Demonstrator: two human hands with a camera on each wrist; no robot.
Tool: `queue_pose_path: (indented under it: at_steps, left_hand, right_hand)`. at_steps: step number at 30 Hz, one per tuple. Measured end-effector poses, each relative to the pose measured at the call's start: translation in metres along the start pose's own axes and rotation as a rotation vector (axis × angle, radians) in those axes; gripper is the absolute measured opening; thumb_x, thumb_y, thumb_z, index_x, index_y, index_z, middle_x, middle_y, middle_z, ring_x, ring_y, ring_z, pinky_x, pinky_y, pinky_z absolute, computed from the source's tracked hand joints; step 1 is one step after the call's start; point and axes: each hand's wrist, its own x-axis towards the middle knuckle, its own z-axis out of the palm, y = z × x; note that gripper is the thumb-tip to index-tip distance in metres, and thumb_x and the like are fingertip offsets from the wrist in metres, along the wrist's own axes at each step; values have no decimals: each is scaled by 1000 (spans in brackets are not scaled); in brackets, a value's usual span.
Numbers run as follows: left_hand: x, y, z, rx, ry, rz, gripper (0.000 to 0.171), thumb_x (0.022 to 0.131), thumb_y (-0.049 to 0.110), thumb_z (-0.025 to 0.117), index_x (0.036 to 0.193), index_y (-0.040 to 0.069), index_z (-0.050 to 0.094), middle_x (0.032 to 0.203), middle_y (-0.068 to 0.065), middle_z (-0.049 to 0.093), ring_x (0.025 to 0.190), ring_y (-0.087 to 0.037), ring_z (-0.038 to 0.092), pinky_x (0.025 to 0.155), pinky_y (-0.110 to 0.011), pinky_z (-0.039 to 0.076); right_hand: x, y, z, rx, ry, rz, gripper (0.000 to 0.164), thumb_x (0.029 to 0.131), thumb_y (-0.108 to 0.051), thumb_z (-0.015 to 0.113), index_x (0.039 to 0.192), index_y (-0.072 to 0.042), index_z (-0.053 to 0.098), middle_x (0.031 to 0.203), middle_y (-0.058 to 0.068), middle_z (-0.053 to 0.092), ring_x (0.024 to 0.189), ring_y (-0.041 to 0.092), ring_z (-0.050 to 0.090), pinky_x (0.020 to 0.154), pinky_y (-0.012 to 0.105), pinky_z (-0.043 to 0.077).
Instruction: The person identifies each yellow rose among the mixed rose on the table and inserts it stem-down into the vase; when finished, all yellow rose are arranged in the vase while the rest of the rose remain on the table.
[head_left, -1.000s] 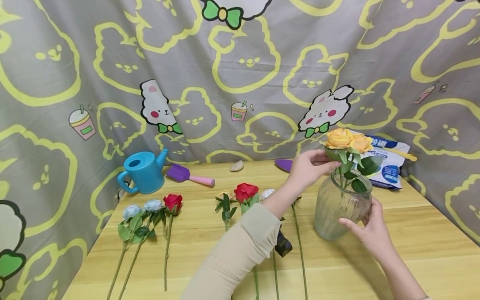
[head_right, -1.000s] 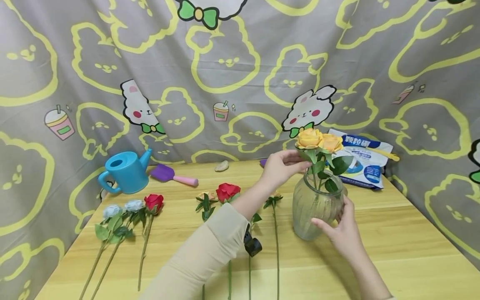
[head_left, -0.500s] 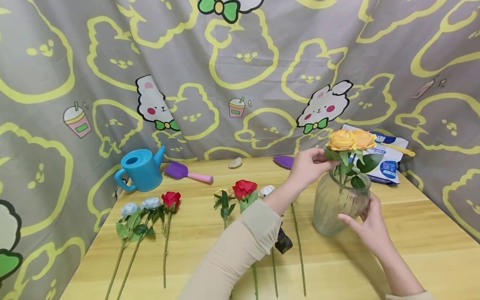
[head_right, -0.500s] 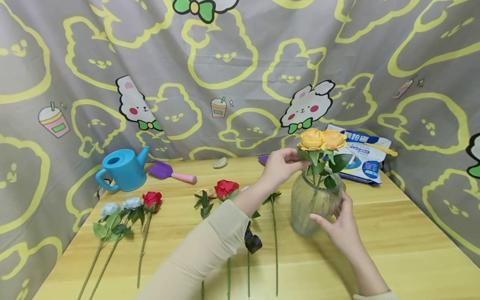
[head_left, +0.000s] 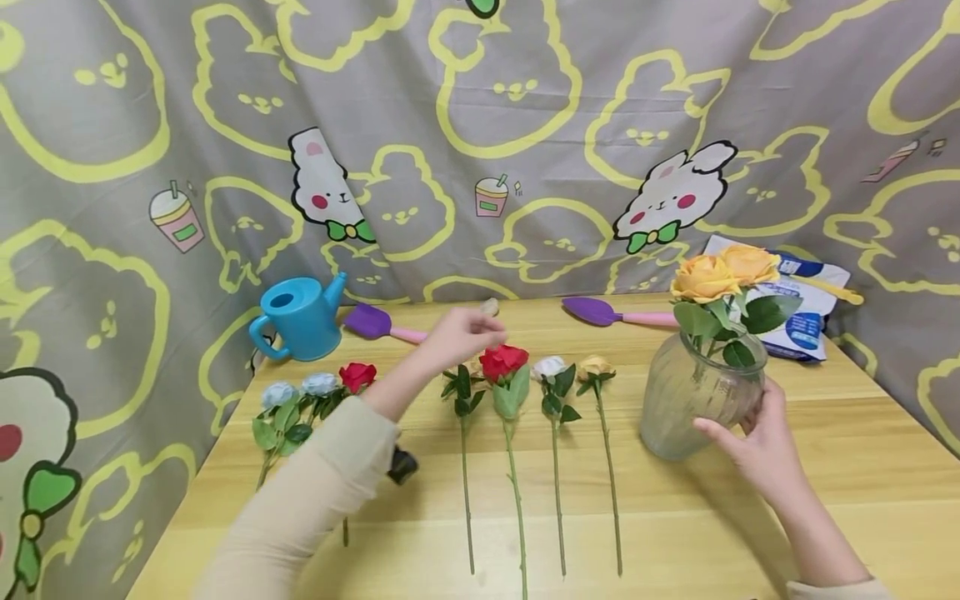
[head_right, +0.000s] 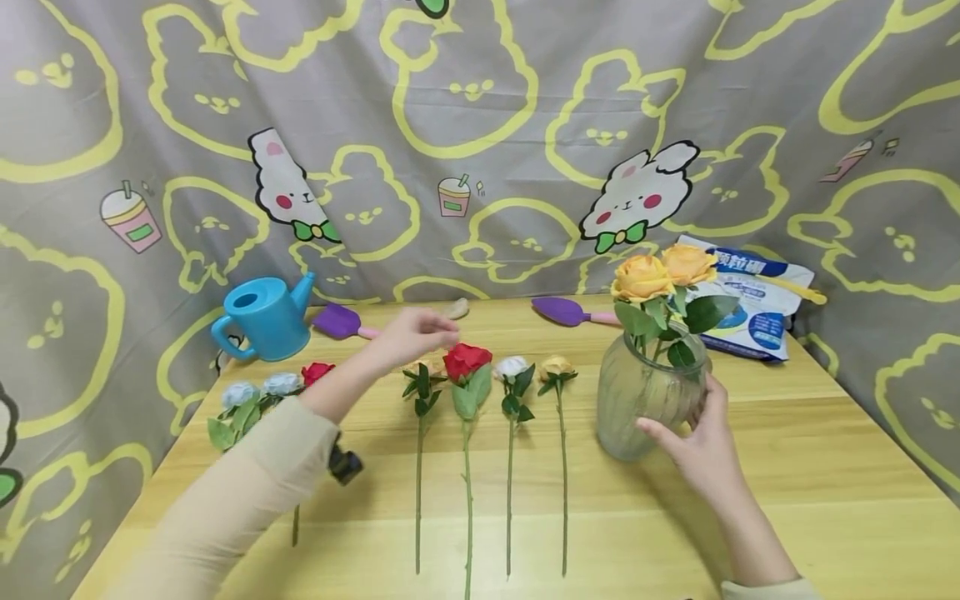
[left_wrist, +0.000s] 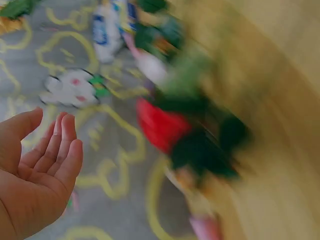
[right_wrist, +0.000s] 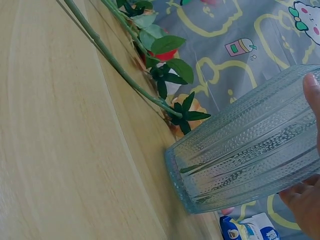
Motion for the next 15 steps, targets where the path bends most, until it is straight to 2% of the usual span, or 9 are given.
queue_pose_path:
  at_steps: [4,7,11,15]
  left_hand:
    - [-29,-34,-20,25,-17,-99,24,85,20,62,102,3,65,84,-4,67,82,-20,64,76,-31,49]
    - [-49,-52,-23,25,-58,-167,18,84,15,61,97,3,66,82,-4,67,79,-19,63,76,-34,49]
    - [-72,-68,-8,7,-139,-238,10,81,8,61,88,4,67,76,-3,66,71,-15,61,68,-30,51]
    - [-85,-78,13,-30,-206,-289,7,78,6,63,82,2,68,71,-4,66,64,-15,62,61,-26,51]
  right_hand:
    - [1,-2,0,3,-2,-10,86,71,15,66,136,-13,17,122,-1,40,108,-2,42,89,8,34]
    - [1,-3,0,19,-4,-19,85,72,15,65,136,-13,17,123,2,40,109,-1,42,89,8,34]
    - [0,-3,0,28,-5,-22,84,72,16,65,136,-13,18,123,0,39,109,-1,42,89,8,34]
    - [0,-1,1,21,0,-24,84,71,18,64,134,-14,20,121,-5,39,108,-2,42,89,8,34]
